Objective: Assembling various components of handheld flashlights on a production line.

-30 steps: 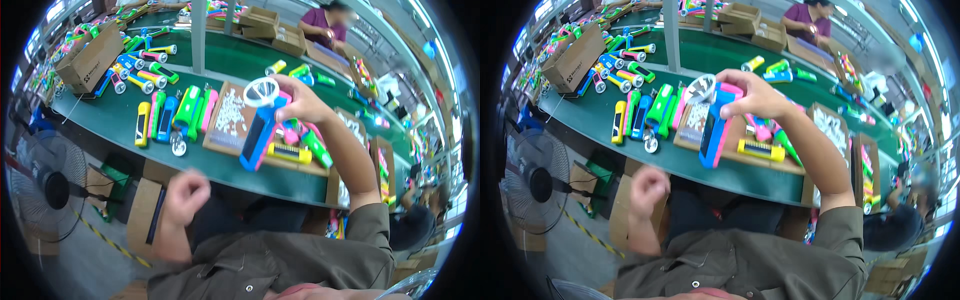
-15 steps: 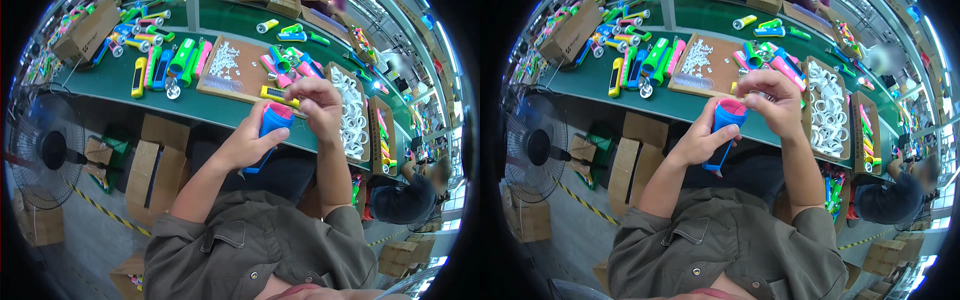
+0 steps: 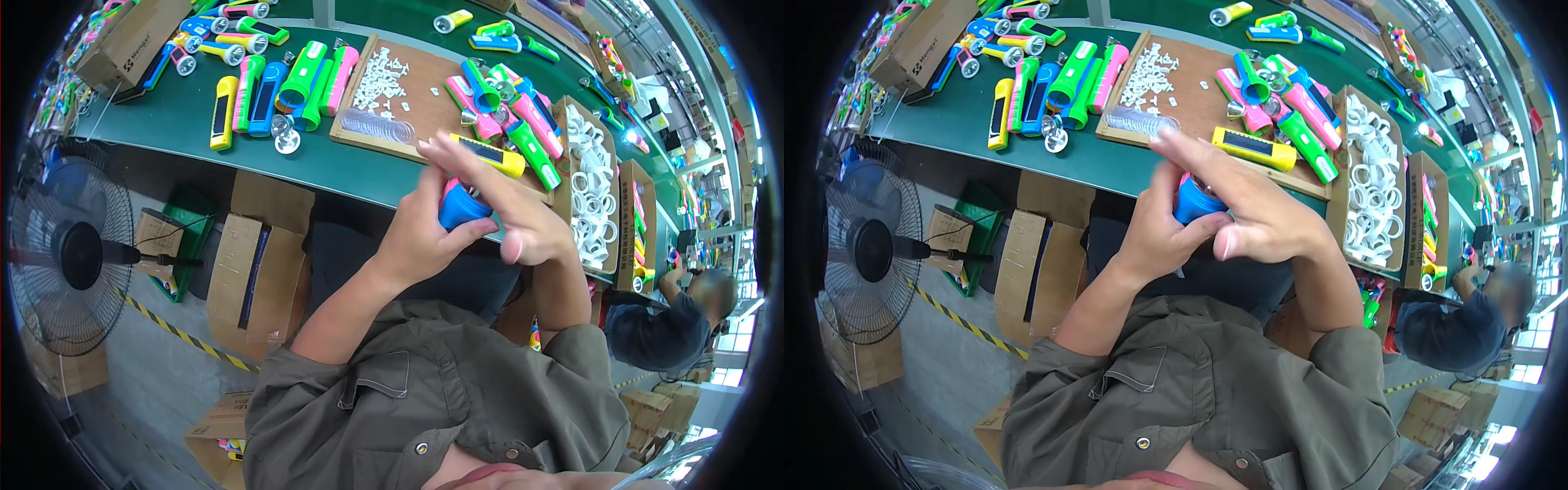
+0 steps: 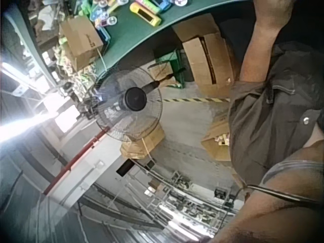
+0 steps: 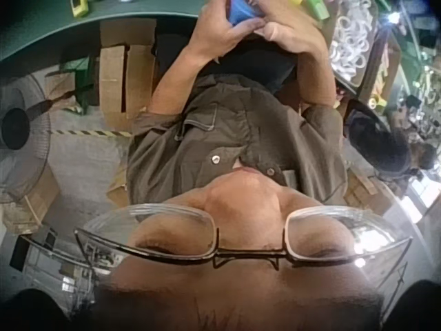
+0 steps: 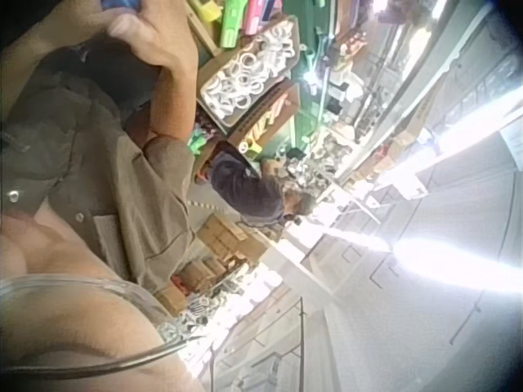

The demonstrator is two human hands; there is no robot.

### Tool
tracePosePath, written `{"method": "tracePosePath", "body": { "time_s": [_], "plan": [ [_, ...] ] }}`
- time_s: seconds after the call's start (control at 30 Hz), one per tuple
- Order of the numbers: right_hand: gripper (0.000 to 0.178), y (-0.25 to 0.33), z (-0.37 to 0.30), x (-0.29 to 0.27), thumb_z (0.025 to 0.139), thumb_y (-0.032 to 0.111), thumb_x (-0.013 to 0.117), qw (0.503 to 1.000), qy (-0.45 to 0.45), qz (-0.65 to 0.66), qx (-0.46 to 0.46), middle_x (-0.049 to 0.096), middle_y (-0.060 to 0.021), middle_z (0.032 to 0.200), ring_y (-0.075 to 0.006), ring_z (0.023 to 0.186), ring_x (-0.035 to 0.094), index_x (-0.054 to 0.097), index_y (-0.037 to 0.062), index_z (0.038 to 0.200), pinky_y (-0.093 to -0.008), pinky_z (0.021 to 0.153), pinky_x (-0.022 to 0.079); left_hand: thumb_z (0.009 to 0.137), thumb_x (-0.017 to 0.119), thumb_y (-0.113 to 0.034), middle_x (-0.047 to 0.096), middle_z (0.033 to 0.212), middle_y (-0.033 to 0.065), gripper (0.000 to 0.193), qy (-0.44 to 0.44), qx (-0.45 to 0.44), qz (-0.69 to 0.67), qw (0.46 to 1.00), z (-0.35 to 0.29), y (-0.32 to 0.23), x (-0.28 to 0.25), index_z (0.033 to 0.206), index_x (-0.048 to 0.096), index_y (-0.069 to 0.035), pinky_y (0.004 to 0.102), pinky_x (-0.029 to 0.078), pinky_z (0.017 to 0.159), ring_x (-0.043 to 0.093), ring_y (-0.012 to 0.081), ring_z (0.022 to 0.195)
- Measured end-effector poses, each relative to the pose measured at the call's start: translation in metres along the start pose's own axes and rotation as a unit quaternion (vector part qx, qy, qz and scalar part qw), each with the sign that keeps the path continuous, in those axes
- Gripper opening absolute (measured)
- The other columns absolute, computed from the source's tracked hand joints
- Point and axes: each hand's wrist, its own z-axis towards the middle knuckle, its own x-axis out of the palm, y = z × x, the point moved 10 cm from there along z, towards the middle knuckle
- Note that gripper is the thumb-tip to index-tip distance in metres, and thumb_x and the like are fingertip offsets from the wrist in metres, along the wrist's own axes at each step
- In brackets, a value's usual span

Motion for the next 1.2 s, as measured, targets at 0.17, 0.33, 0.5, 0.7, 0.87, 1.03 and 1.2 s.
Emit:
{"method": "tracePosePath", "body": {
  "time_s": [0.17,0.33,0.5,0.7,0.87,1.03,1.2],
  "plan": [
    [0.12,-0.013,-0.006,-0.006,0.079,0.085,0.045,0.99,-0.127,0.058,0.01,0.022,-0.0263,0.158,-0.0361,0.147,0.024,0.01,-0.0011,0.155,-0.0475,0.117,0.02,0.08,0.081,-0.025,0.046,0.134,0.0239,0.068,-0.115,0.178,0.02,0.977,-0.004,-0.013,-0.01,0.132,0.042,-0.007,0.0434,0.051,0.09,0.055,0.0417,0.116],
    [0.083,-0.019,-0.03,-0.012,0.092,0.044,0.056,0.944,-0.244,0.188,-0.119,0.026,-0.0258,0.154,-0.0344,0.144,0.03,0.022,-0.0029,0.151,-0.0478,0.115,0.026,0.08,0.08,-0.024,0.049,0.132,0.0212,0.056,-0.089,0.248,0.085,0.961,-0.011,-0.029,-0.001,0.123,0.045,-0.011,0.0451,0.048,0.094,0.055,0.0406,0.118],
    [0.023,-0.004,-0.081,-0.022,0.088,0.002,0.058,0.908,-0.363,-0.12,-0.172,0.061,-0.0218,0.114,-0.0343,0.11,0.062,0.059,-0.0033,0.11,-0.0444,0.097,0.049,0.081,0.079,-0.024,0.049,0.131,0.021,0.057,-0.047,0.249,0.058,0.966,-0.007,-0.022,0.005,0.124,0.043,-0.011,0.0447,0.047,0.096,0.054,0.0403,0.117],
    [0.025,0.001,-0.087,-0.017,0.077,-0.005,0.065,0.89,-0.37,-0.221,-0.146,0.065,-0.0178,0.1,-0.0344,0.095,0.064,0.062,-0.0007,0.101,-0.0423,0.085,0.051,0.092,0.07,-0.028,0.041,0.136,0.0214,0.049,-0.001,0.183,-0.001,0.983,-0.014,0.0,0.019,0.126,0.04,-0.012,0.0392,0.046,0.096,0.048,0.028,0.119],
    [0.018,-0.031,-0.095,0.028,0.077,0.0,0.069,0.973,-0.209,-0.092,-0.038,0.067,-0.0128,0.093,-0.0317,0.088,0.065,0.066,0.0027,0.094,-0.0402,0.081,0.051,0.097,0.062,-0.021,0.038,0.135,0.0186,0.037,0.076,0.007,-0.143,0.987,-0.082,0.067,0.034,0.126,0.042,-0.011,0.0297,0.057,0.061,0.058,0.0215,0.098],
    [0.005,-0.078,-0.049,0.004,0.084,0.005,0.066,0.983,-0.162,-0.079,0.02,0.069,-0.0121,0.09,-0.0274,0.083,0.067,0.065,0.0019,0.088,-0.036,0.077,0.054,0.098,0.058,-0.017,0.033,0.136,0.0165,0.04,-0.005,-0.115,-0.163,0.98,-0.152,0.124,0.008,0.132,0.037,-0.012,0.0301,0.057,0.063,0.062,0.0213,0.088],
    [0.019,-0.164,0.057,-0.031,0.085,0.009,0.063,0.954,-0.231,-0.157,0.107,0.069,-0.0197,0.092,-0.0342,0.086,0.068,0.07,0.0,0.1,-0.0405,0.08,0.053,0.088,0.068,-0.007,0.027,0.143,0.0181,0.063,0.037,-0.047,-0.02,0.998,-0.148,0.102,0.003,0.137,0.031,-0.014,0.0352,0.056,0.074,0.061,0.0233,0.09]
  ]
}}
